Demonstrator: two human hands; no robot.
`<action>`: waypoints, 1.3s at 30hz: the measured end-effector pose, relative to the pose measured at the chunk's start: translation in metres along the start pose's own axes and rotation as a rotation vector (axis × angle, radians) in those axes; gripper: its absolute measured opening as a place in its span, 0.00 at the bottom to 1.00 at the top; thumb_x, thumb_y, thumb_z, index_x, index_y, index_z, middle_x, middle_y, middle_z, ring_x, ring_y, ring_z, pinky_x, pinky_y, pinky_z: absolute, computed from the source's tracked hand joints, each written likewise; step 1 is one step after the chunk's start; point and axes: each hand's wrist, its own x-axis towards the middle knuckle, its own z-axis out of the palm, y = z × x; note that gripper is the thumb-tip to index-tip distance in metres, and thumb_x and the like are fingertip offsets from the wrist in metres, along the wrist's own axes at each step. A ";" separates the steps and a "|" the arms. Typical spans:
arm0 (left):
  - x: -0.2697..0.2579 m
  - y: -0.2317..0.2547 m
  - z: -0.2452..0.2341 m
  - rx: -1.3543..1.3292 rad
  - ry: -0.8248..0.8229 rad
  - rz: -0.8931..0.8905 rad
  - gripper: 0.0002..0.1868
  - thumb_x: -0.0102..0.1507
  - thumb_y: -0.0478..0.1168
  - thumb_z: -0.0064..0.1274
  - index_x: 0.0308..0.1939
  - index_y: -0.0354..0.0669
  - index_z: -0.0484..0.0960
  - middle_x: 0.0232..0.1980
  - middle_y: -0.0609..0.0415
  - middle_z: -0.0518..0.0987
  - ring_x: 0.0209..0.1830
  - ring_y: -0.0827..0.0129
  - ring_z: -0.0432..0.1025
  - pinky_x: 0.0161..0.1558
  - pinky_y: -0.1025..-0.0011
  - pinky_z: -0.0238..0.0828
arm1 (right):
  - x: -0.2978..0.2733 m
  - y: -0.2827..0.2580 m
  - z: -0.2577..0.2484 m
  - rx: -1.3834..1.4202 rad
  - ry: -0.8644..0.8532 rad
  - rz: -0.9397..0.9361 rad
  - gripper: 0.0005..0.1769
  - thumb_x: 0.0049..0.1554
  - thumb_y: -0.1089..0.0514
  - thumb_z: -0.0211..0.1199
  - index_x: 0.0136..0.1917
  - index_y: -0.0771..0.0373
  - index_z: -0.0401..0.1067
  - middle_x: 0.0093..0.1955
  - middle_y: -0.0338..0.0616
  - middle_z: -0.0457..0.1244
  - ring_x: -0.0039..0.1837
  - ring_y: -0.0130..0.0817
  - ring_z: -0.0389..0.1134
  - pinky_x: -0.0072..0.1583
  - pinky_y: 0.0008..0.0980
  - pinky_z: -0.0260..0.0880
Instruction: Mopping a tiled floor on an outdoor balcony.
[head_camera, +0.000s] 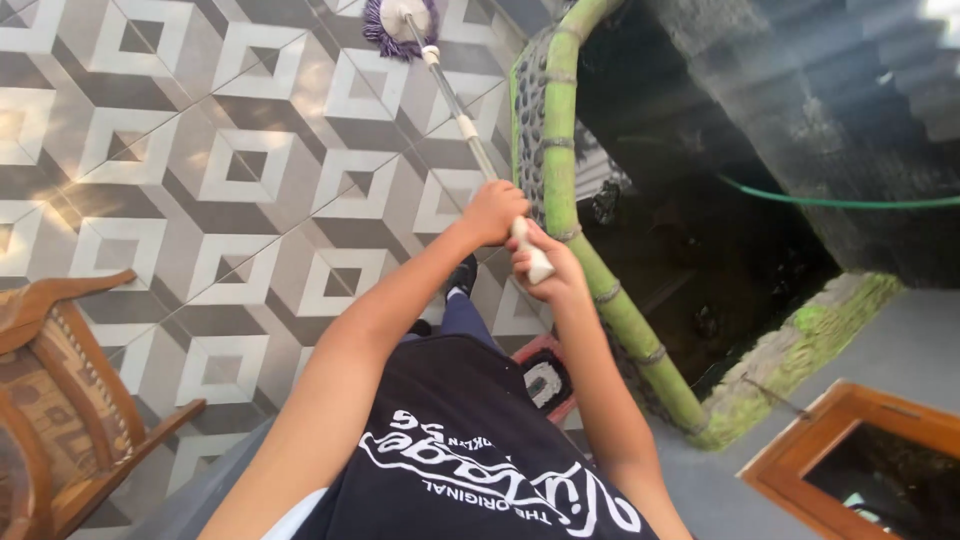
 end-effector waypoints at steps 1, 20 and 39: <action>0.005 0.005 -0.017 -0.259 -0.111 0.084 0.10 0.45 0.48 0.58 0.26 0.53 0.76 0.32 0.59 0.77 0.42 0.54 0.74 0.43 0.57 0.66 | -0.026 0.007 0.007 0.209 -0.055 0.070 0.21 0.63 0.58 0.59 0.67 0.47 0.61 0.47 0.50 0.61 0.37 0.30 0.60 0.36 0.25 0.64; -0.208 -0.005 -0.134 -0.197 -0.314 -0.077 0.05 0.54 0.41 0.56 0.34 0.53 0.81 0.45 0.61 0.79 0.58 0.65 0.71 0.63 0.52 0.57 | -0.033 0.225 0.058 -1.006 0.070 0.039 0.21 0.55 0.65 0.61 0.58 0.59 0.56 0.37 0.42 0.60 0.31 0.31 0.64 0.31 0.39 0.70; -0.215 0.401 -0.114 -0.817 0.036 0.022 0.12 0.48 0.42 0.62 0.28 0.47 0.72 0.33 0.53 0.72 0.43 0.55 0.68 0.52 0.59 0.62 | -0.364 0.171 -0.275 0.198 -0.018 0.143 0.29 0.61 0.62 0.61 0.72 0.67 0.54 0.45 0.51 0.61 0.36 0.26 0.62 0.34 0.23 0.65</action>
